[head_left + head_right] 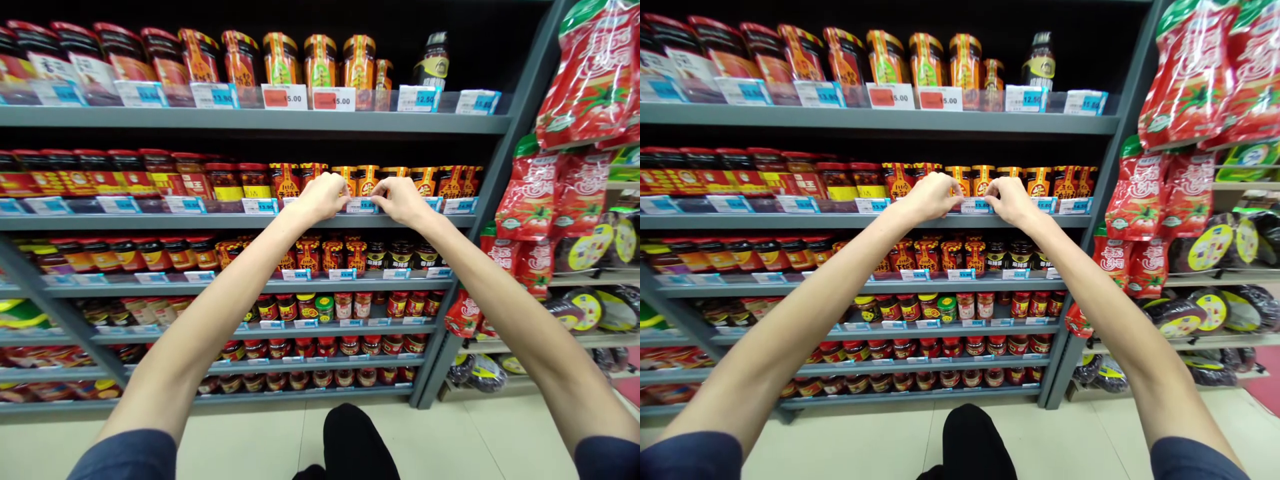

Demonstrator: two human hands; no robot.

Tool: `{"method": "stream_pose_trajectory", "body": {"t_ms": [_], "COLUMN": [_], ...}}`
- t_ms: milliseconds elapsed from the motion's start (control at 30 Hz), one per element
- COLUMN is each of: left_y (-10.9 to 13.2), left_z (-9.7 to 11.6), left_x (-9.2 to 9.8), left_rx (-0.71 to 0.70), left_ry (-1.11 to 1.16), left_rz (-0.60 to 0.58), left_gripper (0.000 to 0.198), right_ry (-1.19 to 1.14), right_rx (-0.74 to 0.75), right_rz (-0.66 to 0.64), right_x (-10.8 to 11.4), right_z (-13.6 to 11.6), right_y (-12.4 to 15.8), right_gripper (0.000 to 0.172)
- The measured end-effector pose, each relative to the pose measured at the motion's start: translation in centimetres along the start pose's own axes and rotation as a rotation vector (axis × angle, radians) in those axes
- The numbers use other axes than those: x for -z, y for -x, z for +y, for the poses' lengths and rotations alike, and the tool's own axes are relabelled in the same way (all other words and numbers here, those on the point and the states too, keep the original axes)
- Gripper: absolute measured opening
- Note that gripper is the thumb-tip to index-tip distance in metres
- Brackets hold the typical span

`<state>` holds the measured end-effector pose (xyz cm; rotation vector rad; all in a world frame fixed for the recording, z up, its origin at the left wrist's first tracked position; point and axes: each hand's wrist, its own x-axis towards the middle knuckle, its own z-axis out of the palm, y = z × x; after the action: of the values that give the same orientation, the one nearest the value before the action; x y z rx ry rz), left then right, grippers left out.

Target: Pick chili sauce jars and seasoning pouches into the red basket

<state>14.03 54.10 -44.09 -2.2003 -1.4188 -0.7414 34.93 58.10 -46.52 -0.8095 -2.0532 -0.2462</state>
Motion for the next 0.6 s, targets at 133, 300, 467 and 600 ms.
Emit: {"method": "stream_pose_trajectory", "body": {"t_ms": [133, 300, 467, 600], "left_y": [1.1, 11.6, 38.4, 58.4], "left_z": [0.8, 1.5, -2.8, -4.7], "left_x": [0.5, 0.2, -3.6, -2.4], "left_rx": [0.038, 0.113, 0.634, 1.193], "left_ry": [-0.107, -0.031, 0.306, 0.015], "left_rz": [0.133, 0.248, 0.051, -0.261], "left_gripper": [0.023, 0.029, 0.033, 0.033], "right_ry": [0.013, -0.144, -0.537, -0.282], "right_rx": [0.010, -0.045, -0.402, -0.388], "right_rz": [0.035, 0.336, 0.016, -0.317], "right_x": [0.3, -0.7, -11.8, -19.9], "right_z": [0.2, -3.5, -12.0, -16.8], "right_y": [-0.1, 8.3, 35.2, 54.3], "right_gripper": [0.011, 0.023, 0.024, 0.063]}}
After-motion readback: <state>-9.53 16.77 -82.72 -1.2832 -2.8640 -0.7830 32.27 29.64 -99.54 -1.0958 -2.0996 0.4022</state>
